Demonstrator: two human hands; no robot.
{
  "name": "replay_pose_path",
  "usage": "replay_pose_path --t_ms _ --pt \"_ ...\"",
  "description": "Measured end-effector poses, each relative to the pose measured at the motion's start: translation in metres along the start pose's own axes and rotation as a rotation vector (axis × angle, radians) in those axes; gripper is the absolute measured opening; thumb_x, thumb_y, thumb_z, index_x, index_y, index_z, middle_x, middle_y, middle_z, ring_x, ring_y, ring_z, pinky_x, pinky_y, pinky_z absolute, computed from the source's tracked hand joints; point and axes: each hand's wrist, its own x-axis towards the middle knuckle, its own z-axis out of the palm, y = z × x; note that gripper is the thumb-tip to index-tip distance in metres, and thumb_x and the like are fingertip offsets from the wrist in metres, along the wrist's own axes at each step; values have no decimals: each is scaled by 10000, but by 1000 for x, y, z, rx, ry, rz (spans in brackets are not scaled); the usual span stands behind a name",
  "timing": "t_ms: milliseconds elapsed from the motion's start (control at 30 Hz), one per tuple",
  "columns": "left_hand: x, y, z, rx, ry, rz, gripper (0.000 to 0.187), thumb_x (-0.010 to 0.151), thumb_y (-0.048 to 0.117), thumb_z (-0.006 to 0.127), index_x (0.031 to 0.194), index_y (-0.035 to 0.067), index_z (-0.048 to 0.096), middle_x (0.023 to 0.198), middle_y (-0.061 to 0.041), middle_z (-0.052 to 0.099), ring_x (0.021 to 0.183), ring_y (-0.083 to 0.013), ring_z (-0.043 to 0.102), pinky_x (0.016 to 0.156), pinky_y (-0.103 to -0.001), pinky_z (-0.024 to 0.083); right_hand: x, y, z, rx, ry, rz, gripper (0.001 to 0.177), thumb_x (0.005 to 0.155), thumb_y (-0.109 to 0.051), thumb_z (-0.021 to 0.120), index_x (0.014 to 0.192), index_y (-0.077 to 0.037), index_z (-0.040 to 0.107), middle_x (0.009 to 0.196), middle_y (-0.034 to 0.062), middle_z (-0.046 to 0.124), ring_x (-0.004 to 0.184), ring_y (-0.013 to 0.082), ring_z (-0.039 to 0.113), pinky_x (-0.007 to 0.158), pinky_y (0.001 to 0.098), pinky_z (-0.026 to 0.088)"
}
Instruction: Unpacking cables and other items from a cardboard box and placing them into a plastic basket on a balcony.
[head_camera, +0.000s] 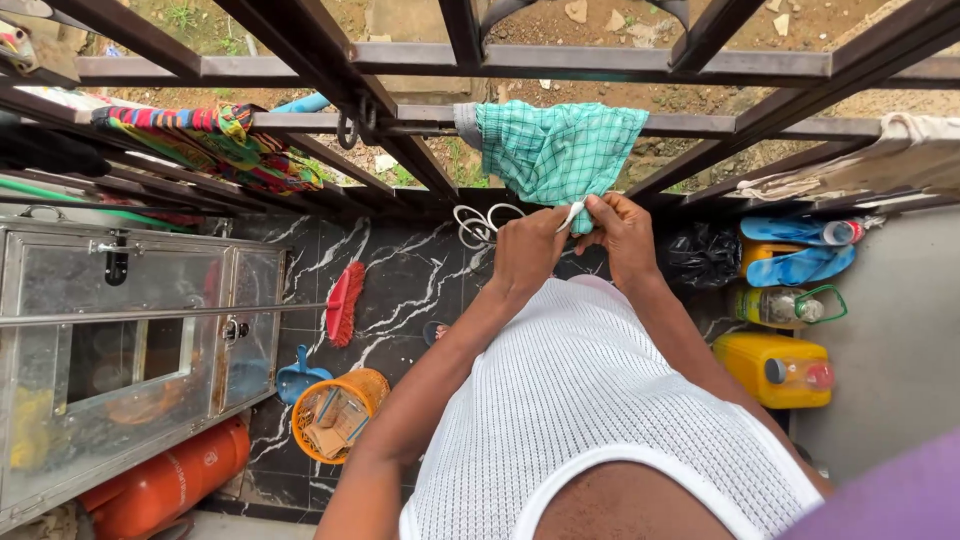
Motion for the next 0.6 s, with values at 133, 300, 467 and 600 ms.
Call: replay_pose_path --t_ms 133,300,467,600 --pt "-4 -2 7 52 -33 73 224 912 120 696 1134 93 707 868 -99 727 741 -304 717 622 -433 552 3 7 -2 9 13 -5 248 1062 -197 620 890 -19 608 805 66 662 654 144 668 530 323 589" --pt "-5 1 13 107 -87 102 147 925 105 698 1067 72 681 824 -87 704 750 -284 721 636 -421 556 4 9 2 -10 113 127 273 1045 -218 579 856 -22 594 714 86 653 545 171 648 482 346 583" --pt "-3 6 13 102 -107 110 191 863 105 727 1027 32 661 800 -105 692 719 -296 710 622 -425 543 11 14 -2 -23 196 190 266 1055 -218 572 893 -11 609 686 62 610 471 141 574 437 337 543" --pt "-11 2 9 102 -90 77 170 898 56 695 1067 44 672 835 -105 703 733 -287 716 646 -419 549 10 9 2 -21 155 201 269 1044 -231 545 920 -12 643 694 70 633 451 128 553 424 343 533"
